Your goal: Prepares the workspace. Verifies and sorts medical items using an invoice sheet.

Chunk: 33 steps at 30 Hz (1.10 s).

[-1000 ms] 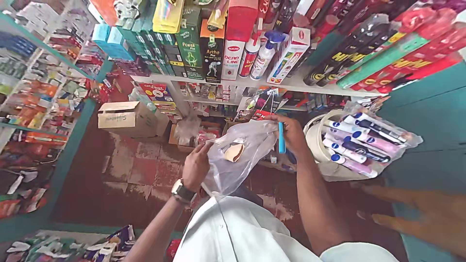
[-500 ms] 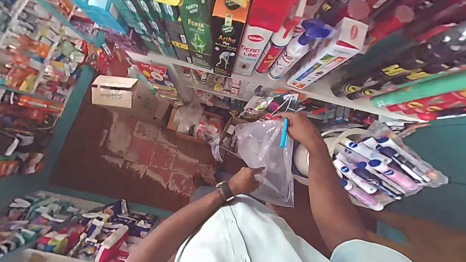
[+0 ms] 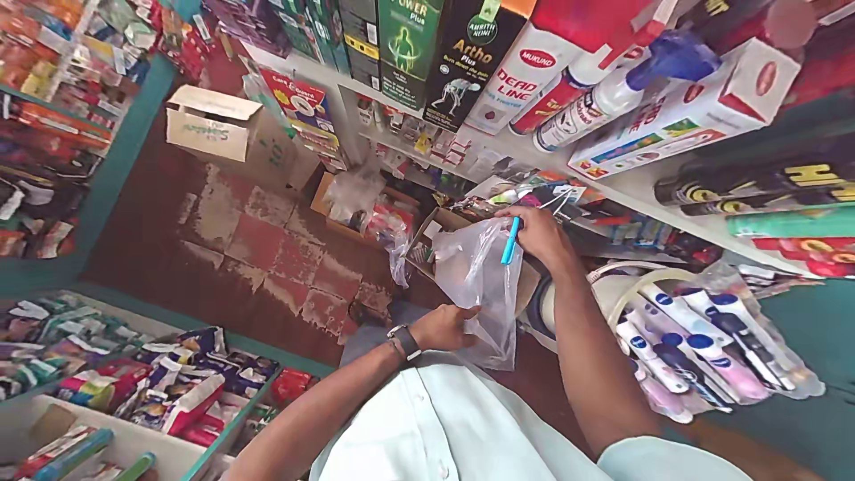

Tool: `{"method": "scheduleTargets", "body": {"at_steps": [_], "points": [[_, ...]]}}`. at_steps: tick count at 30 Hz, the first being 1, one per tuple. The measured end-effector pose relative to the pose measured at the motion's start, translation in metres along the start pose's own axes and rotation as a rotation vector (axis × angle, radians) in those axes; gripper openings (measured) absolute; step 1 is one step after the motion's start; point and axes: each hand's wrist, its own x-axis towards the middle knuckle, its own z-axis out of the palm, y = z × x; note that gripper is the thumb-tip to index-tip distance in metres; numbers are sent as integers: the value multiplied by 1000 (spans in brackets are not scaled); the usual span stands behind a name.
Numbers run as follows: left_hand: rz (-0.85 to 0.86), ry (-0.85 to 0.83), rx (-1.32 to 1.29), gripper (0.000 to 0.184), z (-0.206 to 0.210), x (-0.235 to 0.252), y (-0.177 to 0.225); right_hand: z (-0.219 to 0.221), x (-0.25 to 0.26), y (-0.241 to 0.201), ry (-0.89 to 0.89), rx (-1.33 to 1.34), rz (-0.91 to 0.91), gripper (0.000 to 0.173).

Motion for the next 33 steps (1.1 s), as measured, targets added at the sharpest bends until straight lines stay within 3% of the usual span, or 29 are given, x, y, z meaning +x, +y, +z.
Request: {"method": "scheduleTargets", "body": {"at_steps": [4,7,9,12,14,17,21,23,25,27,29,31,33], "points": [[-93,-150,141,74,-18,-11,-16,26,19,7,-36,-34,80,33],[-27,-268,174,59,-26,-24,-30,44,19,12,-157,-111,172,30],[16,-259,136,50,-39,-40,-31,57,17,16,-208,-180,266,31],[-7,-35,13,44,-66,-77,-42,66,22,20,-142,-223,421,31],[-46,140,-129,51,-87,-109,-61,53,25,11,69,-169,492,31],[-50,442,-413,55,-115,-170,-101,36,33,-16,410,-91,449,29],[-74,726,-617,51,-149,-263,-179,65,48,-51,260,-30,546,37],[-130,811,-633,51,-169,-319,-218,86,53,-94,301,-23,587,44],[-210,895,-631,50,-177,-380,-245,102,40,-154,520,0,549,52],[-252,1033,-617,47,-198,-442,-261,118,43,-223,742,124,340,55],[-271,1174,-642,44,-213,-503,-271,141,65,-306,826,387,12,46],[-236,1286,-669,44,-231,-551,-275,171,94,-408,726,674,-226,41],[-134,1377,-692,45,-250,-581,-275,202,108,-518,495,886,-364,42]]}}
